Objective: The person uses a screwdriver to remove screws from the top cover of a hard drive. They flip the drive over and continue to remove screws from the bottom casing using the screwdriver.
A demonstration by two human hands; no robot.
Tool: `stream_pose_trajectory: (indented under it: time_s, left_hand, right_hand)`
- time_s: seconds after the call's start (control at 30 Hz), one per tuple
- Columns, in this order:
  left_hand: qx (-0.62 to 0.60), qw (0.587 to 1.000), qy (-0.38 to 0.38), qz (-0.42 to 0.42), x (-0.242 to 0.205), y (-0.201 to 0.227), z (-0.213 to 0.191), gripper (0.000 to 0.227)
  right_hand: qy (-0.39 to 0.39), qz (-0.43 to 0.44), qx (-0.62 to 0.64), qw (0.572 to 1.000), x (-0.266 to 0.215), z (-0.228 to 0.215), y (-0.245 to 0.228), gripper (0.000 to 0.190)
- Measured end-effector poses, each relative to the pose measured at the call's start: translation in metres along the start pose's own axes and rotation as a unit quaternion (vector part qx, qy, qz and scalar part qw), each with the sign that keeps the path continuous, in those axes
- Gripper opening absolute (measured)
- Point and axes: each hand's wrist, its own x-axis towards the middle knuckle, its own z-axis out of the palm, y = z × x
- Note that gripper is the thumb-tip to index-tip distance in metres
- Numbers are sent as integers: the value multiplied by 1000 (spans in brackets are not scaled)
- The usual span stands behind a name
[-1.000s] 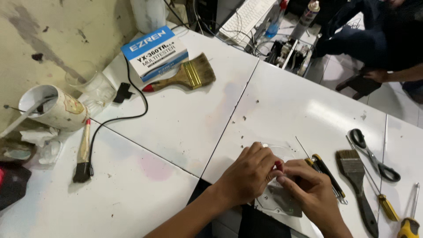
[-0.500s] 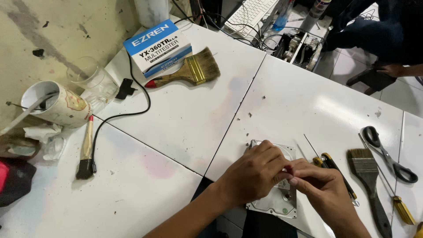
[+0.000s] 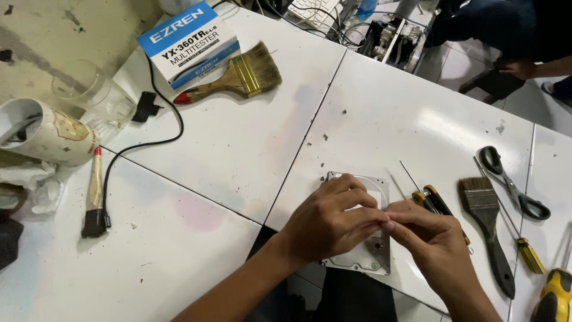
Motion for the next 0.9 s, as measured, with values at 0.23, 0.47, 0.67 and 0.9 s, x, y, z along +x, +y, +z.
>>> stream_pose_trajectory:
  time_s: [0.23,0.47,0.67,0.9]
  left_hand:
    - [9,999,-34,-5,-3,2,-1,7]
    - [-34,998,-43,-7,-6,3,4,7]
    - [11,983,-174,-60,-15,8,9,66]
    - [47,966,-253,-38,-30,-3,30,58]
  right_hand:
    - [-9,1,-39,999,-4,-3,-12,16]
    - [-15,-39,-73,996,-9,-11,-14,9]
    - [-26,-116,-153,981,-29,-21,-15,7]
    - [-25,-133,-307,942,-50,-24,3,5]
